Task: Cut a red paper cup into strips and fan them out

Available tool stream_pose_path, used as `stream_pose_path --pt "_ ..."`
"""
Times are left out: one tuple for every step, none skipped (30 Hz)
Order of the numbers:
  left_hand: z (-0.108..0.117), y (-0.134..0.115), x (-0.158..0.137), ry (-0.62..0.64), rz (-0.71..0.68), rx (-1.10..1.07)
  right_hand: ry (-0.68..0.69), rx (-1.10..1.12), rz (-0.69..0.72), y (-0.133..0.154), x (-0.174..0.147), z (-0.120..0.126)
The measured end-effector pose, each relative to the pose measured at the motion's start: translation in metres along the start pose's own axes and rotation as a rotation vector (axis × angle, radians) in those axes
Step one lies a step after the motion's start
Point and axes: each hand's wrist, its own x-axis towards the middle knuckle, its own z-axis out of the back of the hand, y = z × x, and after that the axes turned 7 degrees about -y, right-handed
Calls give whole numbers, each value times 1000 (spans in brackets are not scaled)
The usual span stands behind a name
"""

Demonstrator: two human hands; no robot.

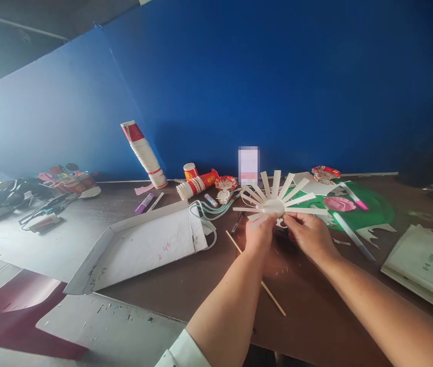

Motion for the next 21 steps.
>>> stream_pose_path --pt "-1 -2 -1 -17 48 -55 -14 5 -3 0 0 -1" --pt "-1 -4 -2 -32 105 -112 -25 11 -6 0 -1 -2" --pt "-1 -7 -3 -40 169 -167 -31 20 -7 0 -1 -3" --pt "-1 -8 -3 -41 232 -218 -30 35 -8 -1 -1 -4" --pt "0 -10 -3 -32 290 -260 -23 52 -11 -2 -2 -5" --pt "0 -11 -2 -17 345 -293 -11 72 -16 -3 -2 -5" --pt "1 -11 -1 -5 393 -323 1 93 -26 -5 -2 -6" --pt "2 -12 -1 5 432 -349 12 115 -38 -6 -2 -8" --pt "3 -12 0 12 462 -375 21 138 -53 -7 -2 -9" --pt "3 -12 0 13 488 -400 29 167 -74 -8 -2 -9" --pt "3 -12 1 9 507 -421 37 204 -102 -9 -1 -10" --pt "3 -12 1 6 520 -438 45 251 -134 -10 -1 -11" --pt "3 -12 1 3 526 -449 55 300 -164 -10 0 -12" --pt "3 -12 1 0 529 -453 67 344 -188 -11 0 -12" --pt "3 -13 1 -1 525 -453 79 376 -203 -11 0 -12" --pt "3 -13 1 -3 515 -450 92 393 -207 -11 1 -12" --pt "3 -14 1 -9 502 -447 105 395 -202 -12 1 -11" --pt "3 -15 1 -20 487 -441 115 388 -194 -12 1 -11" --pt "3 -15 1 -35 470 -432 120 376 -187 -12 1 -10" --pt "2 -16 1 -50 450 -416 124 364 -182 -12 1 -10" --pt "2 -16 1 -62 429 -394 123 353 -178 -11 1 -9"
